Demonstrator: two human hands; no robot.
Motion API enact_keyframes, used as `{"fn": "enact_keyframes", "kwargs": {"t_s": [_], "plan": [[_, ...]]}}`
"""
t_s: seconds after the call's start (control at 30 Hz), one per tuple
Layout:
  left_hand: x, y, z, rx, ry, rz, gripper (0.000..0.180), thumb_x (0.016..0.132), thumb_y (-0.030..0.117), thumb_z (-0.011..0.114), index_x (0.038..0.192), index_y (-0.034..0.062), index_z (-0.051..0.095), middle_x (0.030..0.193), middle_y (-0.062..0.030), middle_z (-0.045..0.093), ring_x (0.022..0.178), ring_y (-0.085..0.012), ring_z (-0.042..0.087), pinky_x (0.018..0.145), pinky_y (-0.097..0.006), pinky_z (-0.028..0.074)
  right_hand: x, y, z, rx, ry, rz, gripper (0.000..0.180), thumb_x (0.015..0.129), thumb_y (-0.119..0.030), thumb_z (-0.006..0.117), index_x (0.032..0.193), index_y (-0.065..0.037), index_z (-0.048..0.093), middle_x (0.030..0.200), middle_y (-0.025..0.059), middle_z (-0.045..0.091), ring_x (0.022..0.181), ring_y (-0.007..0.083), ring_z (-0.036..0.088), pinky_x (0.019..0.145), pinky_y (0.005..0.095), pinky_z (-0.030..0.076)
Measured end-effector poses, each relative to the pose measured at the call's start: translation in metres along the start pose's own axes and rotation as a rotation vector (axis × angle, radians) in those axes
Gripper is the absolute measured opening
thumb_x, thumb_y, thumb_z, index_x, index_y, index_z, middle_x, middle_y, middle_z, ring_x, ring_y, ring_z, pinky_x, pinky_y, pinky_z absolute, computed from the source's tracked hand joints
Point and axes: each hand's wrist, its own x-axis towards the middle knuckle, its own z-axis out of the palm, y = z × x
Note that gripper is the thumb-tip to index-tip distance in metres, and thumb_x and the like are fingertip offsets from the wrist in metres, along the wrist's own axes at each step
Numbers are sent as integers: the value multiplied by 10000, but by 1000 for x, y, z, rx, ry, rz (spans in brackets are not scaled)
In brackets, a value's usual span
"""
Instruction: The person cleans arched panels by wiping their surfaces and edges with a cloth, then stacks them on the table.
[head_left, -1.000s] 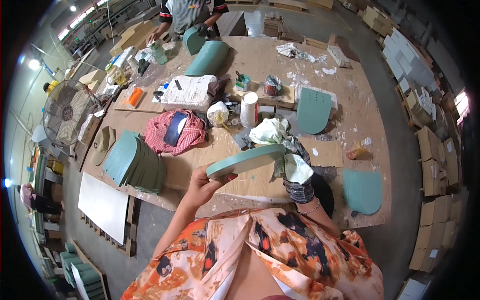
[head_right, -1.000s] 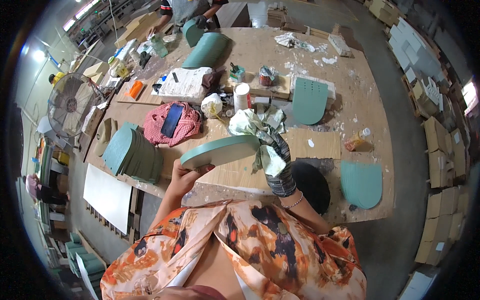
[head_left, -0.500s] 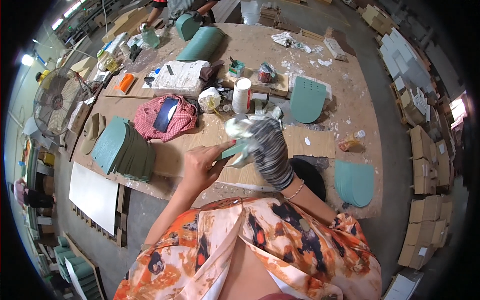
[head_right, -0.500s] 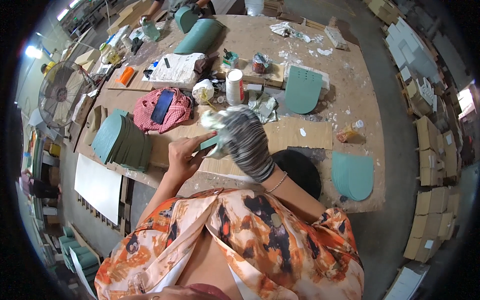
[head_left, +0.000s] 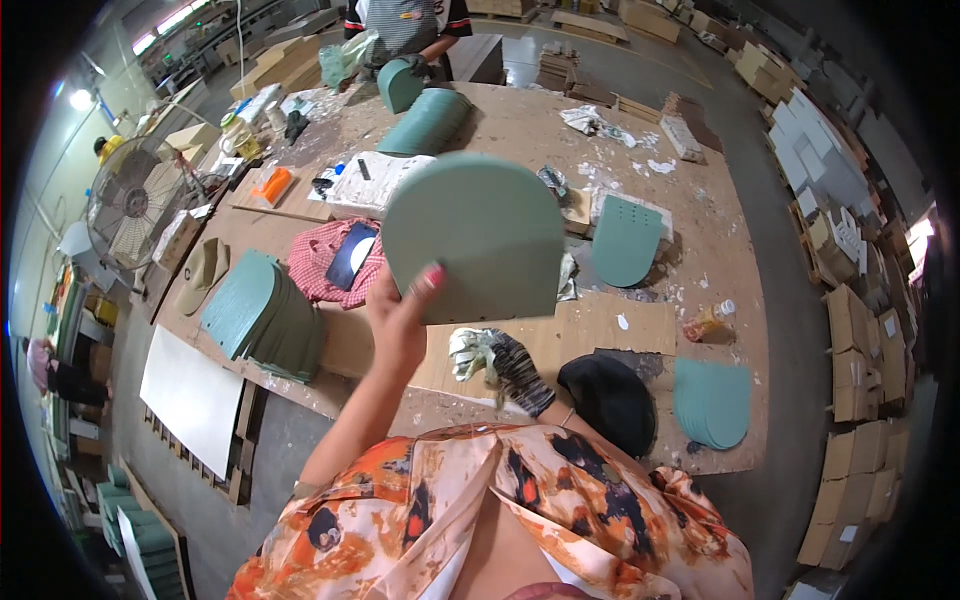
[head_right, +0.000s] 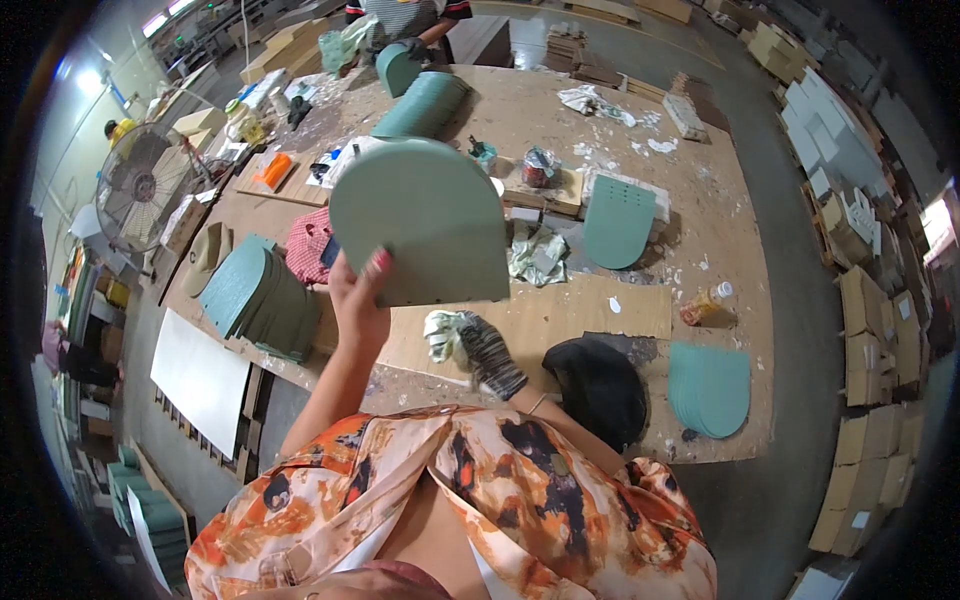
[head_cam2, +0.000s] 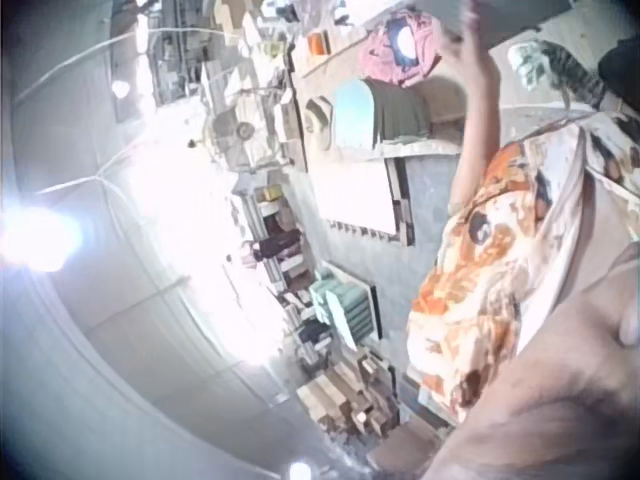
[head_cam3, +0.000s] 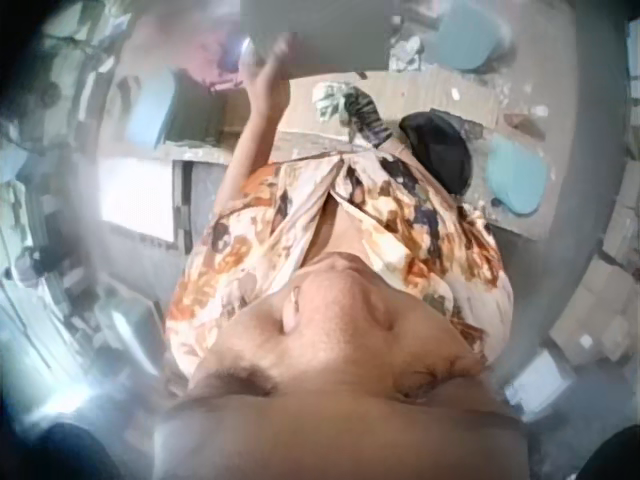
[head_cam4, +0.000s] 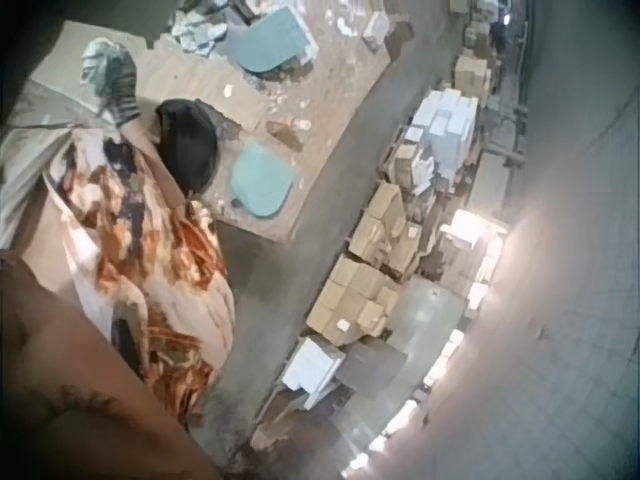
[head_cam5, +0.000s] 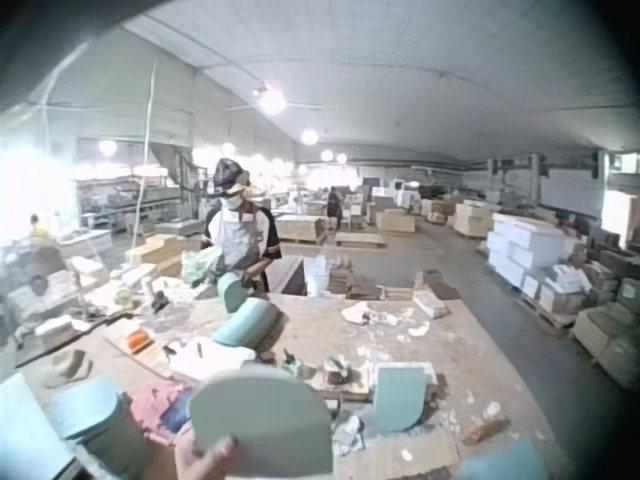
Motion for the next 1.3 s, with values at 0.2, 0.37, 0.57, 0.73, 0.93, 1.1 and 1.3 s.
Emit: {"fn": "enact_keyframes", "kwargs": {"t_s": [0.2,0.37,0.57,0.73,0.93,1.1,1.3], "plan": [[18,-38,-50,-501,213,-424,381,893,444,538,1051,100,591,888,-46,647,741,-170,633,637,-284,527,-5,70,-59,816,-143,184,404,916,-221,486,1245,13,480,1012,120,625,786,222,623,706,319,525],[3,-27,-48,-389,258,-484,344,877,484,548,768,160,591,508,-9,507,411,-125,489,394,-222,401,-18,26,-77,1230,117,524,311,915,-55,450,1205,46,496,1053,192,617,823,272,637,735,320,544],[5,-37,-63,-507,364,-378,365,885,306,603,1154,62,565,965,-53,644,791,-143,627,681,-253,529,-38,0,-43,998,130,491,268,917,-80,448,1143,30,539,1028,129,637,805,225,640,711,329,538],[33,-1,-121,-10,354,-194,385,876,160,611,1232,39,526,1069,-68,633,929,-136,611,820,-260,496,-40,4,-42,1122,126,523,289,918,-109,433,1150,32,533,1039,136,631,821,236,635,730,343,531],[73,83,-275,499,423,-183,259,878,223,623,1050,33,659,925,-14,660,790,-73,588,707,-201,461,-41,16,-43,1199,125,535,317,920,-143,415,1159,34,526,1052,144,624,840,248,630,752,359,523],[81,106,-367,855,313,-323,257,898,238,596,1016,26,678,877,15,662,736,-49,572,677,-195,444,-40,19,-44,1222,135,549,341,922,-172,401,1166,35,520,1063,151,619,856,258,625,770,372,516],[73,93,-410,1030,253,-508,256,869,273,640,976,48,698,800,28,637,743,-55,561,692,-213,442,-38,17,-29,1249,92,565,373,924,-207,383,1174,37,513,1076,159,612,876,270,619,793,389,507]]}}
